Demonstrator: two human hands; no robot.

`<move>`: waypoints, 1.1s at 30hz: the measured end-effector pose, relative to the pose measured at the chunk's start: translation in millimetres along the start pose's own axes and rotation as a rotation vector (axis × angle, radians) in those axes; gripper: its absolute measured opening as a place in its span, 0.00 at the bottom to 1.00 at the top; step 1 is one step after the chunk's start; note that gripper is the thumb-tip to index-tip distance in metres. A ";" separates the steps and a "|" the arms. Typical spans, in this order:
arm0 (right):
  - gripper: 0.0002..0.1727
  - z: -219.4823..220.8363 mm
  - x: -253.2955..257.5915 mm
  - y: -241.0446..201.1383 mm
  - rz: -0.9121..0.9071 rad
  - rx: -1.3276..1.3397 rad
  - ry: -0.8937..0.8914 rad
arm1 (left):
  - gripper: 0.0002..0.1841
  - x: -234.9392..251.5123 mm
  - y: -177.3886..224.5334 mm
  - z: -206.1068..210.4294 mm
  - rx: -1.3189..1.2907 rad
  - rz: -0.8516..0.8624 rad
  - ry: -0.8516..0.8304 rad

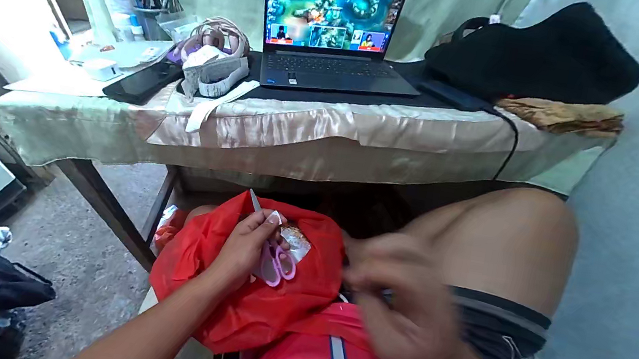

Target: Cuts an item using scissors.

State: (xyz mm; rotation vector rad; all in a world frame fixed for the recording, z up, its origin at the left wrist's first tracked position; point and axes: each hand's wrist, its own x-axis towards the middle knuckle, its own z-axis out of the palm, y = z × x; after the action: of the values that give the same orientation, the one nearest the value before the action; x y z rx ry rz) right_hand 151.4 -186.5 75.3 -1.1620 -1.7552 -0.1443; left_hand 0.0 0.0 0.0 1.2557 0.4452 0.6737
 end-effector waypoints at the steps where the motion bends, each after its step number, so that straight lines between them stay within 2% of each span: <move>1: 0.12 16.3 -12.7 14.6 0.168 -0.002 -0.145 | 0.15 -1.2 0.6 1.4 0.013 0.007 -0.001; 2: 0.15 30.1 -22.9 28.5 0.321 0.010 -0.276 | 0.15 -2.1 0.6 2.9 0.023 0.011 -0.006; 4: 0.17 48.5 -36.3 48.4 0.478 0.074 -0.403 | 0.15 -3.9 -0.6 5.3 0.043 0.013 -0.017; 10: 0.19 62.7 -34.8 66.2 0.634 0.144 -0.538 | 0.16 -5.9 -6.3 11.9 0.069 0.034 -0.032; 13: 0.16 66.9 -38.5 71.2 0.675 0.106 -0.514 | 0.16 -8.3 -7.9 17.5 0.070 -0.004 -0.021; 18: 0.29 65.4 -36.8 67.6 0.787 0.059 -0.508 | 0.16 -12.3 -12.1 27.6 0.033 0.019 -0.054; 21: 0.32 66.6 -35.4 65.6 0.813 0.035 -0.514 | 0.15 -13.2 -12.6 31.0 0.021 0.048 -0.064; 24: 0.28 68.9 -36.8 73.7 0.799 0.091 -0.513 | 0.15 -15.1 -10.1 32.3 0.018 0.053 -0.092; 27: 0.25 69.3 -39.1 82.5 0.831 0.274 -0.456 | 0.15 -17.0 -5.0 30.0 0.052 0.039 -0.092; 33: 0.20 64.6 -41.9 89.8 0.917 0.489 -0.377 | 0.17 -8.5 13.6 4.7 0.027 0.051 0.053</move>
State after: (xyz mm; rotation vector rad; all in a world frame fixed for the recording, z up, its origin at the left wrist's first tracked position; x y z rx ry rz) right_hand 178.8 -129.0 -24.4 -1.5464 -1.2725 1.0445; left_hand -6.1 -7.0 13.9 1.2801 0.4685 0.7474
